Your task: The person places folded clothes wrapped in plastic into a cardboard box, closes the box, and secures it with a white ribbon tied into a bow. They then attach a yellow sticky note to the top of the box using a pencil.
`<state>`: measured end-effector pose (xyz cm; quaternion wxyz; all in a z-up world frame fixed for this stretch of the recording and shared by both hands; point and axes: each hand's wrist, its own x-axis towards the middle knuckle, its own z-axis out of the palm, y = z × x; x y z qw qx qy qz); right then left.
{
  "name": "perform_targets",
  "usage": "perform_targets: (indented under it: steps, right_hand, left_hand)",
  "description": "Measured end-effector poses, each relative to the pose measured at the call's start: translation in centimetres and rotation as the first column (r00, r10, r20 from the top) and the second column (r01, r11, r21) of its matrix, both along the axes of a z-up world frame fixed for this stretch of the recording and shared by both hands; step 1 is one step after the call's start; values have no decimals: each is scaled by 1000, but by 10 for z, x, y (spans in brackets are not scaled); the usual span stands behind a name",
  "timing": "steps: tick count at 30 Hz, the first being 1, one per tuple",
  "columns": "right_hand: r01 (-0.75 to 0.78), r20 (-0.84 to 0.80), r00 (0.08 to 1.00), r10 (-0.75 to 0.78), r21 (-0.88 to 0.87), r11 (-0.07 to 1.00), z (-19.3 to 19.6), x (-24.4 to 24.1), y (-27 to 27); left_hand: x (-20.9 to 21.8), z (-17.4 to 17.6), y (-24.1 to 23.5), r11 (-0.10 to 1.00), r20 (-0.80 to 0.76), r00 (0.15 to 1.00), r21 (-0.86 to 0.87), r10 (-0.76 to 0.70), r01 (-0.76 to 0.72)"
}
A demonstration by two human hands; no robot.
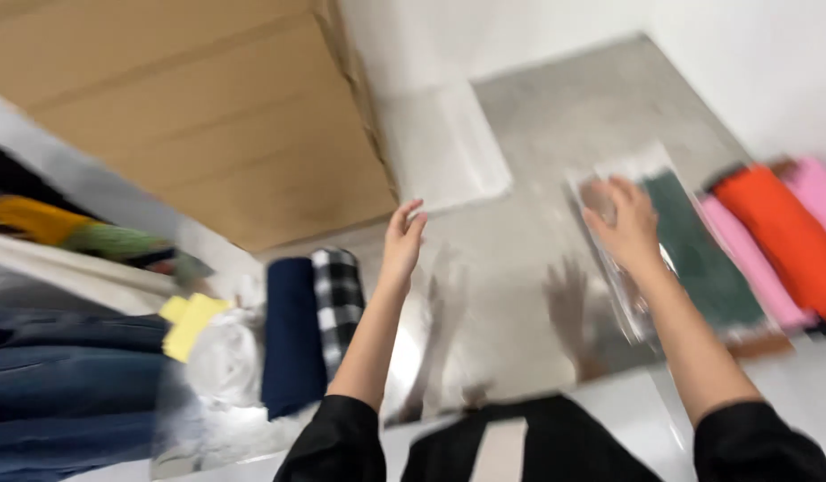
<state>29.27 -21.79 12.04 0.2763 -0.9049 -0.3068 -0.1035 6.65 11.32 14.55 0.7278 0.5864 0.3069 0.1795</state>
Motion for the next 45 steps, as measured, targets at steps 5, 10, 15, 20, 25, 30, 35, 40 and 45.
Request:
perform_targets:
  steps: [5, 10, 15, 20, 25, 30, 35, 40, 45]
  right_hand:
    - [-229, -110, 960, 258, 226, 947, 33, -11, 101]
    - [-310, -179, 908, 379, 320, 895, 135, -39, 166]
    - [-307, -271, 867, 418, 371, 877, 188, -61, 182]
    - [-263, -323, 862, 392, 375, 889, 201, -73, 174]
    - [-273, -236, 897, 375, 372, 887, 185, -59, 159]
    - [-180, -359, 873, 331, 392, 902, 197, -78, 126]
    - [-200, -387, 818, 426, 503, 841, 170, -66, 116]
    - [-175, -402, 731, 551, 670, 722, 162, -73, 125]
    - [14, -583, 572, 577, 711, 703, 213, -143, 75]
  left_hand:
    - [-13, 176, 90, 300, 379, 911, 860, 164, -412]
    - [-25, 302, 142, -372, 457, 858, 858, 235, -355]
    - [-14, 312, 201, -567, 198, 824, 805, 531, 172]
    - [-13, 336, 208, -725, 388, 721, 651, 574, 227]
    - [5, 384, 225, -555, 312, 655, 808, 688, 198]
    - [5, 384, 239, -475, 273, 751, 878, 601, 61]
    - [-11, 370, 187, -610, 426, 790, 788, 442, -83]
    - [-48, 353, 112, -720, 522, 819, 660, 237, -212]
    - [-76, 318, 31, -764, 576, 809, 573, 119, -296]
